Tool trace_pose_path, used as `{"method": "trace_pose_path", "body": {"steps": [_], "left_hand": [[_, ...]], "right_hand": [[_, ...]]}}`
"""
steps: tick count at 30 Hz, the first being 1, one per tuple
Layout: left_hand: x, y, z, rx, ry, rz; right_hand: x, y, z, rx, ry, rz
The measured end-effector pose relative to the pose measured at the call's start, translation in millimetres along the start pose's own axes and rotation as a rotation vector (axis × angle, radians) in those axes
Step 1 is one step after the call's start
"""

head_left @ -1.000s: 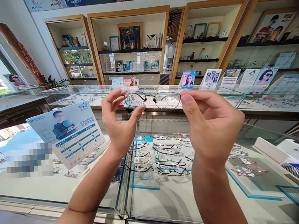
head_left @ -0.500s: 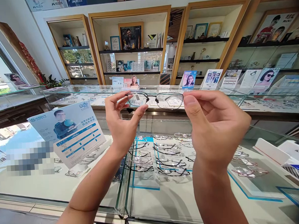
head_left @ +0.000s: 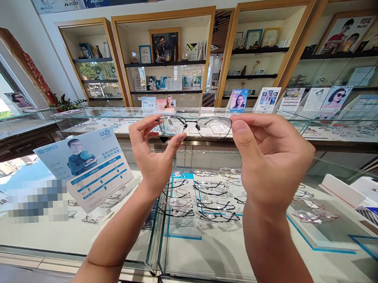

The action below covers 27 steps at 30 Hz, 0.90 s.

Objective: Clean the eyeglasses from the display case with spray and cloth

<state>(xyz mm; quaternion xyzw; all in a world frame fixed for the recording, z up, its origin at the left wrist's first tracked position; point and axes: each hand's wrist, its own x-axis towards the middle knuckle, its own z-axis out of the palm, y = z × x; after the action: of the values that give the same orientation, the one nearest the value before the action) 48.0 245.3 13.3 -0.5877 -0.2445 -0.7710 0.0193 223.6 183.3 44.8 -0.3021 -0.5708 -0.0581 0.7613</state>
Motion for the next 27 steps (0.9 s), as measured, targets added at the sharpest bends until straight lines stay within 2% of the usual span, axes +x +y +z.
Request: {"method": "trace_pose_path", "body": {"steps": [6,11,20,27], "left_hand": [[-0.4,1.8,-1.8,0.024,0.088,0.102],[-1.4,4.8,-3.3,0.139,0.119,0.158],[-3.3,5.1,-5.2,0.163,0.138,0.2],[-3.0,2.5,-4.8,0.166,0.149,0.199]], "right_hand": [[-0.2,-1.7,1.5,-0.029,0.001,0.014],[0.0,1.7,1.5,-0.038,-0.036,0.026],[2.1,3.5,0.2,0.019,-0.077,0.046],[1.2,2.2,0.1,-0.028,-0.104,0.083]]}}
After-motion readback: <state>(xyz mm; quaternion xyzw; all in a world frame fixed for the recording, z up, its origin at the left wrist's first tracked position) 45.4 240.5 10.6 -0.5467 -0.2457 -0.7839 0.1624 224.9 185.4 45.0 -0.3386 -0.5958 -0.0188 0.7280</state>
